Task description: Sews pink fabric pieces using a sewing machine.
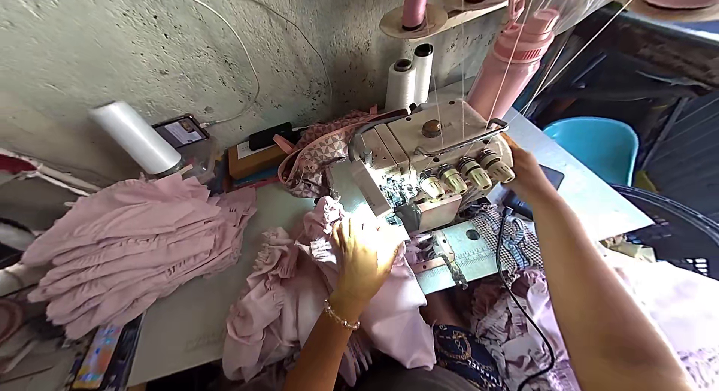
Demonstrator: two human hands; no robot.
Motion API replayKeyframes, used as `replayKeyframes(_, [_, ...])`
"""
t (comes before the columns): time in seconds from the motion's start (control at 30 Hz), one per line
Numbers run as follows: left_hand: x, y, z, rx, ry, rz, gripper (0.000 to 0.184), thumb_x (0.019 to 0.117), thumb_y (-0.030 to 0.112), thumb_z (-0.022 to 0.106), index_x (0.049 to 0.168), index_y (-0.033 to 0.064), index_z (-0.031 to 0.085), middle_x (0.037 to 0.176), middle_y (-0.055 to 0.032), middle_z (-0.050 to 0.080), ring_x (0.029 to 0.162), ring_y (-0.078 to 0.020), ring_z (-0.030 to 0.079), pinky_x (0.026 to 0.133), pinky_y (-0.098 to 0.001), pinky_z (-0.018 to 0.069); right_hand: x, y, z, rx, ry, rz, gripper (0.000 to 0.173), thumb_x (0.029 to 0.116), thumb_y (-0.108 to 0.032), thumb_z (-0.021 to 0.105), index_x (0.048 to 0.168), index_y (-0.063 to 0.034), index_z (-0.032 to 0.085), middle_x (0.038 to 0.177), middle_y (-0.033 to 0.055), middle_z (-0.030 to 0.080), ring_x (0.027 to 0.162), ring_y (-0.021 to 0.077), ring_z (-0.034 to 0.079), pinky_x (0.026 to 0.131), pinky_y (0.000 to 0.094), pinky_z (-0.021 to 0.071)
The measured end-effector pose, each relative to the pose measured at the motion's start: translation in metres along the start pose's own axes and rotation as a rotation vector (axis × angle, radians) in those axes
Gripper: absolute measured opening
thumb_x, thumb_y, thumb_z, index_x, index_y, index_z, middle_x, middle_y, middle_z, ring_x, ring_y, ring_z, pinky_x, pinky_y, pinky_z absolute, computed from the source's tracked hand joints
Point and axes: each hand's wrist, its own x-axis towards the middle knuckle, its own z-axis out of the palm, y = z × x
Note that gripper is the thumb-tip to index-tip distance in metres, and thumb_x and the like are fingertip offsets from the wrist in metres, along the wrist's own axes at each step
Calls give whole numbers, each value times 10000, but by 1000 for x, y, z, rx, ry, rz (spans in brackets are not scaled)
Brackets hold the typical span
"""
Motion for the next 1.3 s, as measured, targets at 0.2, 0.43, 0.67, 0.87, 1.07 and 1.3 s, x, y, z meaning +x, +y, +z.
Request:
replayKeyframes(0.2, [-3,-5,-7,-50,-98,27,351,962,370,591,1073,88,768,1110,-140,716,1175,-405,609,1087,-697,288,2,1,5,177,45,12,378,1095,-299,445,1184,27,615,955,55,619,815,53,571,790,316,508])
replayKeyframes(0.43, [-5,-6,1,-172,9,33,205,891,306,671,962,160,797,1028,-38,765,1160,-344,642,1100,-691,249,24,-27,-5,-26,-47,100,510,1110,-339,428,1083,134,615,978,277,622,900,323,598,852,566,457])
replayKeyframes(0.67, [-5,-10,-10,-227,-36,125,218,971,300,607,958,174,785,968,8,764,1034,-191,698,1112,-713,206,-105,-34,-26,352,309,-90,310,1103,-300,376,1171,-92,595,951,-119,662,590,-60,525,533,137,446])
replayKeyframes(0.87, [1,-3,-20,-365,-192,143,197,986,226,583,1010,121,748,940,-17,736,1006,-143,681,1107,-666,226,-180,-68,66,406,-151,-456,203,932,-197,709,1079,-67,763,1050,-59,745,788,-93,606,658,95,493])
replayKeyframes(1.07, [9,2,-28,-434,-208,70,215,1002,215,587,985,67,742,872,-15,715,854,-80,655,866,-340,502,-178,-79,95,486,-151,-308,64,869,-121,768,901,-68,755,842,-73,740,659,-76,594,609,112,496])
replayKeyframes(1.3, [14,-3,-43,-388,-175,41,177,986,199,592,1009,67,708,948,-14,715,1003,-97,637,1079,-520,303,-178,-80,83,500,-176,-258,89,910,-129,724,973,-72,750,855,-98,722,604,-100,549,538,85,454])
